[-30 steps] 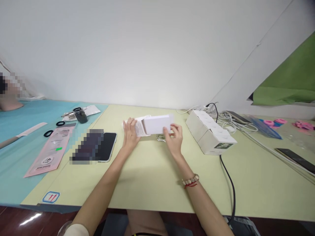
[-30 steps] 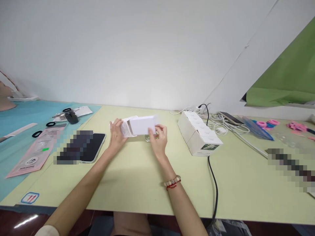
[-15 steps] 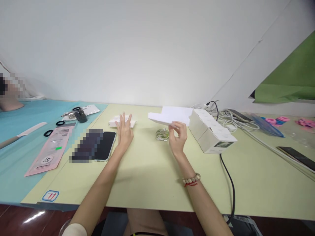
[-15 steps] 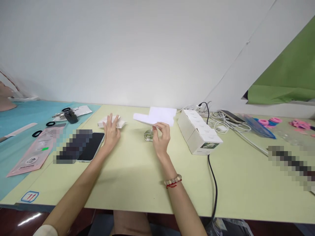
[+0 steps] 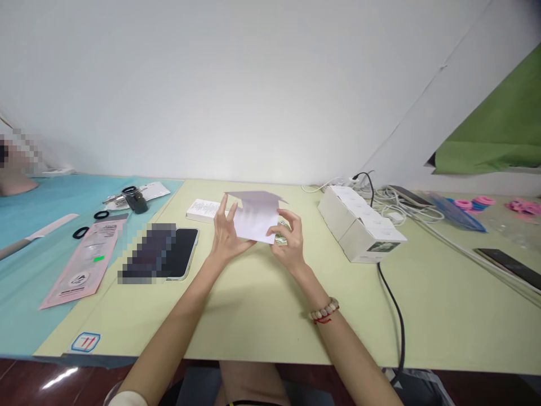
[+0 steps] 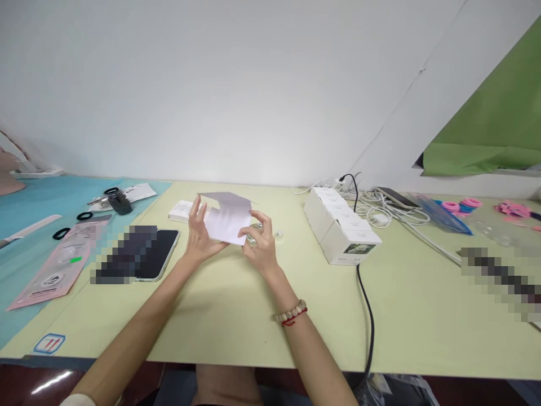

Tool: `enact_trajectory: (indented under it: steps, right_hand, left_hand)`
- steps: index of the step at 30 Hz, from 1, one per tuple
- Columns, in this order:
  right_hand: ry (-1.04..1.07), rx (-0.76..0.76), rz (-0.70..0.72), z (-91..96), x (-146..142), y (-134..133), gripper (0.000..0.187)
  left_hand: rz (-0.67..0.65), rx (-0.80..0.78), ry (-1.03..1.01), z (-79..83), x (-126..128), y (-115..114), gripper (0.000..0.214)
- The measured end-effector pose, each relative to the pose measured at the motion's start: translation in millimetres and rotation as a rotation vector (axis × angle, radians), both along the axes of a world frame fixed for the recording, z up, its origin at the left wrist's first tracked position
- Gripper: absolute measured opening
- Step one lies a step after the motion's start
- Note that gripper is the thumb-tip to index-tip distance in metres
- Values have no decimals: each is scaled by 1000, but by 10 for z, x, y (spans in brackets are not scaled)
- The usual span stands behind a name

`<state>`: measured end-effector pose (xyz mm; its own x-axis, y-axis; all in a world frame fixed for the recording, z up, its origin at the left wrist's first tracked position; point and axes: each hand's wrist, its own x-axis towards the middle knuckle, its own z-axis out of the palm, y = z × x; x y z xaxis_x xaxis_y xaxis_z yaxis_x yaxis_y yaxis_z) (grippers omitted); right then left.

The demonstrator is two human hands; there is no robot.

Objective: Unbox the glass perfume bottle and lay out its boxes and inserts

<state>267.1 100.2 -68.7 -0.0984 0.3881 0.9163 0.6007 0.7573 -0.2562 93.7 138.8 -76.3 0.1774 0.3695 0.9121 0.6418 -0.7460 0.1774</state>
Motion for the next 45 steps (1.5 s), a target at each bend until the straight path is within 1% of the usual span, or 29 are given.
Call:
enact_trajectory:
  steps: [3,5,6,10,12,14,16,18,19,21,22,24,26,28,31,33,35,39,41,45]
  right_hand:
    - [-20,43,-25,-33,23,44,23]
    - [-38,80,-23,-51,37,72,29]
    - [-46,85,-17,-57,42,81,31]
    - [-43,86,15,-52,34,76,29]
    - [-40,118,-11,-34,14,49,27]
    - [-1,108,-64,-13,-13,14,31]
    - [103,25,-95,7,-41,-17,38]
    - [236,-87,-84,20,-57,-30,49]
    - [291,-139,-77,23,-59,-29,55]
    - [354,-224,-76,16,-50,-15,67]
    - [366,-269,-72,7,-41,-7,69]
    - [366,-382,-44,-26,-21,5,64]
    - [350,-489,-4,-67,-9,2,56]
    - [325,-538,1,-102,-10,-12,50]
    - [228,-487,-70,-116,-23,-37,47]
    - [155,-435,-129,-103,-30,-47,45]
    - [119,-406,-154,-87,-35,-50,44]
    - [132,-403,-146,-73,-50,-51,43]
    - [159,-440,-124,-73,-65,-56,44]
    - [202,-513,-72,-74,-86,-66,50]
  left_hand:
    - [52,-5,-37,37,-30,3,110]
    - [54,-45,-24,49,-48,2,110]
    - [45,-68,10,50,-54,0,106]
    - [-11,-135,172,28,-55,-16,67]
    - [-35,-159,177,10,-48,-22,58]
    - [-66,-197,125,-7,-38,-21,52]
    - [-120,-254,20,-16,-19,-16,38]
    - [-189,-361,-139,-10,15,-17,24]
    - [-224,-453,-236,-2,38,-21,24]
    - [-317,-696,-435,24,92,-39,35]
    - [-374,-823,-516,39,119,-52,41]
    - [-501,-1013,-609,61,170,-82,53]
    - [-596,-1105,-624,68,207,-112,63]
    - [-647,-1159,-639,65,233,-137,71]
    - [-670,-1191,-722,61,255,-162,76]
    - [-681,-1181,-782,68,264,-170,72]
    - [-693,-1162,-829,78,267,-171,68]
    - [-641,-1109,-865,87,261,-164,61]
    - [-621,-1077,-850,86,254,-160,55]
    - [-636,-993,-790,104,237,-158,48]
